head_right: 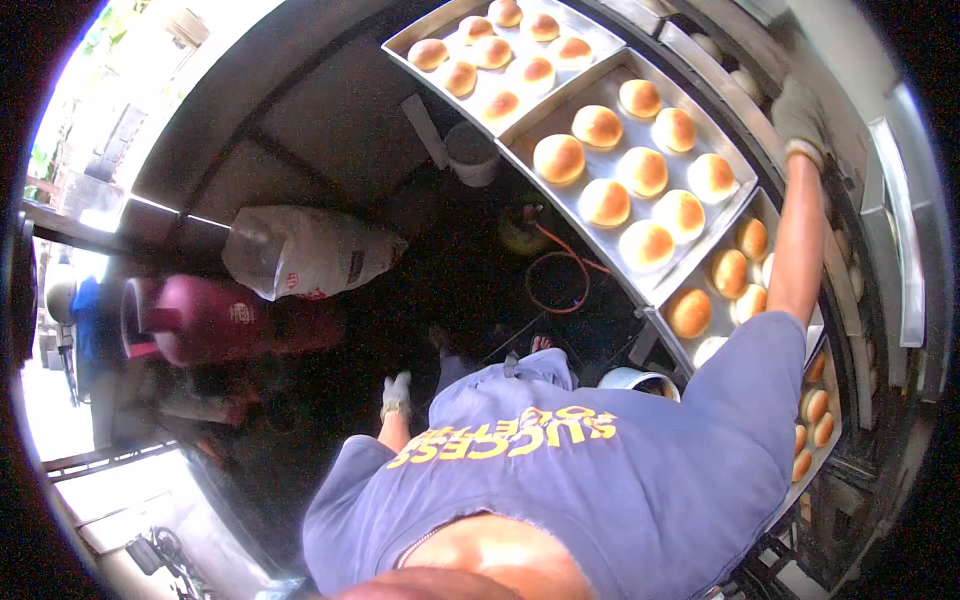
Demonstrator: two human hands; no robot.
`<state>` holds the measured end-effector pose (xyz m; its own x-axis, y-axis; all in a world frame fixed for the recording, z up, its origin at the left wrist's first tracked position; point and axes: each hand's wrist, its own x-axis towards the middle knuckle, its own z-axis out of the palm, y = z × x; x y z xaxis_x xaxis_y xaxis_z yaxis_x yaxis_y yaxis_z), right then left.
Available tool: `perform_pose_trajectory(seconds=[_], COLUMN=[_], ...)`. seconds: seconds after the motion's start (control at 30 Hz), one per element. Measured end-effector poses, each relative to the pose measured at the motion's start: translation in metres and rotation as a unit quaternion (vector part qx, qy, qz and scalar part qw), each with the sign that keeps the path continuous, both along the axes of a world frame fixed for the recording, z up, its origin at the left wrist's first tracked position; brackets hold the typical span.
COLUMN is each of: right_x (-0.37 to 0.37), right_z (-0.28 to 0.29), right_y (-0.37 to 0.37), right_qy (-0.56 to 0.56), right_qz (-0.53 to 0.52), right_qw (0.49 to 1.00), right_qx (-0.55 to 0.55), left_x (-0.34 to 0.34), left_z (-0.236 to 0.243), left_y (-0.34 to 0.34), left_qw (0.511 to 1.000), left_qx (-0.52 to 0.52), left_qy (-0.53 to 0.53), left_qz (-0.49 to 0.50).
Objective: The person, wearing gloves, opens the door of a large oven and retrieves several trays of baked rolls, placing them on a cooling rack.
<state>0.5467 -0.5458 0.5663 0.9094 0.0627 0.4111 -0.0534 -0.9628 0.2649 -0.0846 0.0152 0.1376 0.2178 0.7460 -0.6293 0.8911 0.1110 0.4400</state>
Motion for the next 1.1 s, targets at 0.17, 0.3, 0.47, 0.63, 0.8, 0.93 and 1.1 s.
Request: perform_pose_trajectory(seconds=[0.17, 0.3, 0.47, 0.63, 0.8, 0.93, 1.1], right_x=[-0.037, -0.111, -0.116, -0.062, -0.018, 0.022, 0.036], right_z=[-0.016, -0.079, -0.135, -0.15, -0.178, -0.2, -0.152], right_y=[0.003, 0.197, 0.346, 0.421, 0.451, 0.453, 0.475], right_qy=[-0.182, -0.11, 0.076, 0.238, 0.305, 0.285, 0.265], right_qz=[0.207, 0.331, 0.412, 0.4, 0.5, 0.459, 0.419], right_qw=[0.96, 0.912, 0.89, 0.878, 0.806, 0.834, 0.837], right_qx=[0.048, 0.217, 0.178, 0.115, 0.09, 0.11, 0.23], left_x=[-0.095, -0.059, 0.128, 0.22, 0.196, 0.109, 0.005], left_z=[-0.043, -0.066, -0.02, 0.052, 0.041, -0.032, -0.08], left_y=[0.059, 0.132, 0.247, 0.326, 0.314, 0.25, 0.209], left_qw=[0.932, 0.917, 0.99, 0.899, 0.914, 0.99, 0.92], left_qx=[-0.176, -0.164, -0.036, -0.045, -0.067, -0.098, -0.154], left_qy=[0.258, 0.233, 0.015, -0.434, -0.386, 0.007, 0.22], left_qz=[-0.184, -0.28, -0.136, -0.031, 0.102, -0.097, -0.286])
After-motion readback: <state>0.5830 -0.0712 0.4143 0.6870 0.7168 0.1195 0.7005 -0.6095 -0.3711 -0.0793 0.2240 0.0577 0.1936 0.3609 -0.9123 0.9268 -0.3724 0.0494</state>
